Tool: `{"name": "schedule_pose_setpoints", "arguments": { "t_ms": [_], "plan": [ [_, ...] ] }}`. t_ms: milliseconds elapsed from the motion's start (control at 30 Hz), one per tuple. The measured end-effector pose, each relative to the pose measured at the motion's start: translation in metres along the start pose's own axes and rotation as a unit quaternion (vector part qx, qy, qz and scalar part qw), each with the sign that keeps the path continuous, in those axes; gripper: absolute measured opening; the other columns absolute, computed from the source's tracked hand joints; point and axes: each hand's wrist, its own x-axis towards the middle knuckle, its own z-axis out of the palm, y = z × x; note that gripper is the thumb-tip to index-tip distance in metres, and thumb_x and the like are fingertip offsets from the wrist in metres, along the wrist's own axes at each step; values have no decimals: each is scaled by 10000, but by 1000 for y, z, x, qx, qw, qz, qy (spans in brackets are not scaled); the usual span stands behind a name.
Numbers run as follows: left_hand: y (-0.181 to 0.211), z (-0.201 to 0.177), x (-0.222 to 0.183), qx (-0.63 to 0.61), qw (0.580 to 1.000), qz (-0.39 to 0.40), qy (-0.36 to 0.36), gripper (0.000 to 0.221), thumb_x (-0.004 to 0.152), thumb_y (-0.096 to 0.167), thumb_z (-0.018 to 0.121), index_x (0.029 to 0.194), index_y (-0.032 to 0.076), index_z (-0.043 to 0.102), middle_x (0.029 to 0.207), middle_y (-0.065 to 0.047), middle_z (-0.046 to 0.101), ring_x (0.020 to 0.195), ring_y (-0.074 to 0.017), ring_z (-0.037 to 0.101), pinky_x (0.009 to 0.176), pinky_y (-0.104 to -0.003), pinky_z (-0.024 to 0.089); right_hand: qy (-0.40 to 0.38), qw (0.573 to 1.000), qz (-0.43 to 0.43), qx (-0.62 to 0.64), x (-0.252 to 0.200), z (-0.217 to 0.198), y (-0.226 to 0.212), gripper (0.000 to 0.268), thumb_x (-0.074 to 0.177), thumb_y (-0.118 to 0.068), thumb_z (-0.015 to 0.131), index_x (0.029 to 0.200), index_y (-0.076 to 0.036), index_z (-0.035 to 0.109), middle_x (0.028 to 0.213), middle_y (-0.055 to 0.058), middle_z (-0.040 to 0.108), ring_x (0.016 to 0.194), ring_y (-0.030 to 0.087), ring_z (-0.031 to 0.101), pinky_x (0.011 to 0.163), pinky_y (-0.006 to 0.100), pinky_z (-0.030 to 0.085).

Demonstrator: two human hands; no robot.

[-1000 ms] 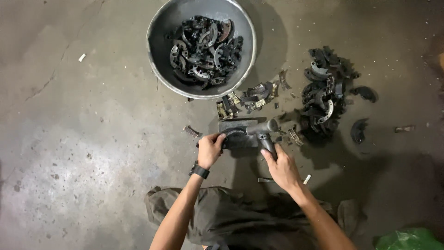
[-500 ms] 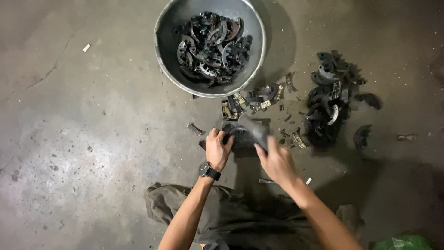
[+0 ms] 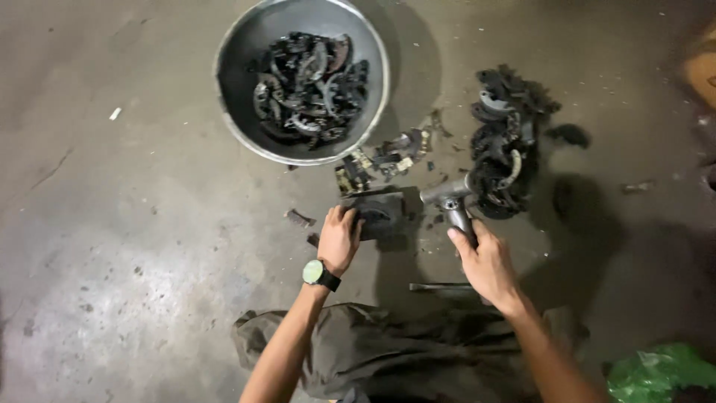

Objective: Manually process and repair small mechanical components on a metal block using a hammer and pins.

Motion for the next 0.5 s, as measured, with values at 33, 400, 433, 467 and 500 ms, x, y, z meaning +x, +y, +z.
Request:
{"name": "schedule_pose_setpoints", "arguments": {
  "t_ms": [33, 400, 433, 467, 500],
  "plan": [
    [4, 5, 5, -9, 1000, 27, -9, 253, 884, 74, 668, 1116, -27, 643, 1083, -208, 589, 1045, -420, 555, 928, -492, 474, -13, 997, 72, 27, -4, -1, 9, 303, 999, -315, 640, 966, -15, 621, 615, 77, 634, 474, 168, 608, 442, 329, 463],
    [51, 76, 98, 287, 888, 286, -216, 285, 783, 116, 627, 1053, 115, 719, 1258, -71, 624, 1224, -253, 506, 983, -444, 388, 16, 989, 140, 48, -37, -3, 81, 342, 984, -328, 655, 874, -7, 614, 615, 58, 654, 489, 144, 624, 464, 321, 486],
    [53, 73, 97, 294, 891, 270, -215, 298, 791, 120, 630, 1076, 107, 715, 1232, -78, 626, 1224, -261, 513, 1008, -455, 389, 19, 991, 128, 41, -38, -4, 88, 345, 993, -327, 653, 867, -8, 613, 622, 59, 655, 498, 146, 625, 477, 325, 486],
    [55, 68, 91, 301, 894, 253, -215, 312, 799, 124, 632, 1099, 100, 711, 1207, -85, 628, 1224, -270, 520, 1033, -466, 391, 20, 992, 118, 35, -41, -4, 93, 349, 1002, -325, 651, 859, -9, 611, 629, 61, 656, 507, 148, 626, 490, 329, 486],
    [56, 67, 86, 307, 896, 235, -215, 326, 806, 128, 635, 1123, 92, 706, 1182, -92, 630, 1225, -278, 528, 1057, -477, 392, 20, 994, 107, 30, -43, -4, 97, 354, 1011, -323, 648, 852, -10, 610, 636, 63, 657, 516, 150, 626, 503, 333, 486]
  ]
}}
